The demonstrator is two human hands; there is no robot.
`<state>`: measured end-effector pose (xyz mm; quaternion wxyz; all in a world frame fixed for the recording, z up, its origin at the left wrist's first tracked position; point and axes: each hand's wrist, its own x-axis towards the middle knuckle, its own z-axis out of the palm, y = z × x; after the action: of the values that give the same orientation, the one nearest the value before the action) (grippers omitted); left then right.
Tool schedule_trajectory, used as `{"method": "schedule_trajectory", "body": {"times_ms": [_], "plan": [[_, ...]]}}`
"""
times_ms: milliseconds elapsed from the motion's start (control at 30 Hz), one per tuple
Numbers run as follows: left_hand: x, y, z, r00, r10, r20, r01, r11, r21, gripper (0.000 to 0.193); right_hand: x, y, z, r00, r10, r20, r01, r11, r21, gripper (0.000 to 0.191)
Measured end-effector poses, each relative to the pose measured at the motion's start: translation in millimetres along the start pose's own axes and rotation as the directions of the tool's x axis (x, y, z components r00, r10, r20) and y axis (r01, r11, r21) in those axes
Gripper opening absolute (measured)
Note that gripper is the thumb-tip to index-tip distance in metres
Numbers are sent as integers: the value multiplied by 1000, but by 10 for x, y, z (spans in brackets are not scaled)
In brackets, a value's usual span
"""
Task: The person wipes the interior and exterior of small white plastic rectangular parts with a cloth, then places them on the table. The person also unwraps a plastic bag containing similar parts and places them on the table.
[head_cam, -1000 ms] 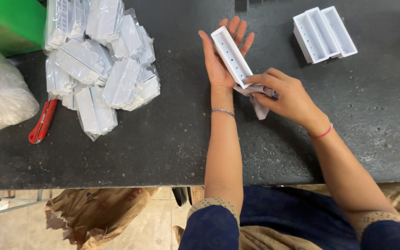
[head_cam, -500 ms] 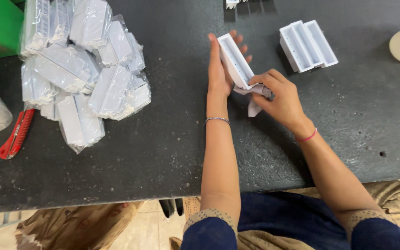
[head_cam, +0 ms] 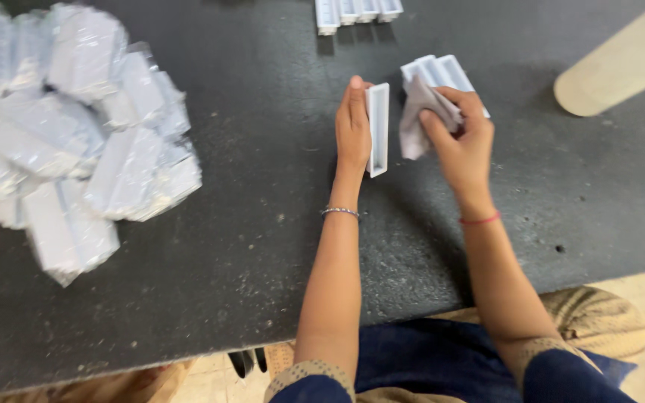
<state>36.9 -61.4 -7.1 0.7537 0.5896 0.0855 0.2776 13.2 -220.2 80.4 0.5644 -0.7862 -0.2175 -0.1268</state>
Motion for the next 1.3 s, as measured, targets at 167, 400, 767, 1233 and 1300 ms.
{"method": "schedule_trajectory", "body": {"times_ms": [167,400,767,1233,1300], "plan": [[-283,350,277,989,74,125,-88,990,110,49,-28,30,33,992,-8,-125,23,993,115,25],[-366,586,280,961,196,196,-241,941,237,45,-23,-53,7,990,-8,-141,16,999,51,16],[-388,548,262,969,175,173,-218,937,272,40,-62,-57,28,982,-125,-142,117,991,-58,14],[-371,532,267,967,176,184,-228,921,316,42,-53,-122,23,985,-117,-126,108,991,-79,12],[-372,499,265,972,136,190,-189,937,295,42,-65,-114,32,969,-216,-117,203,973,-113,13]]}}
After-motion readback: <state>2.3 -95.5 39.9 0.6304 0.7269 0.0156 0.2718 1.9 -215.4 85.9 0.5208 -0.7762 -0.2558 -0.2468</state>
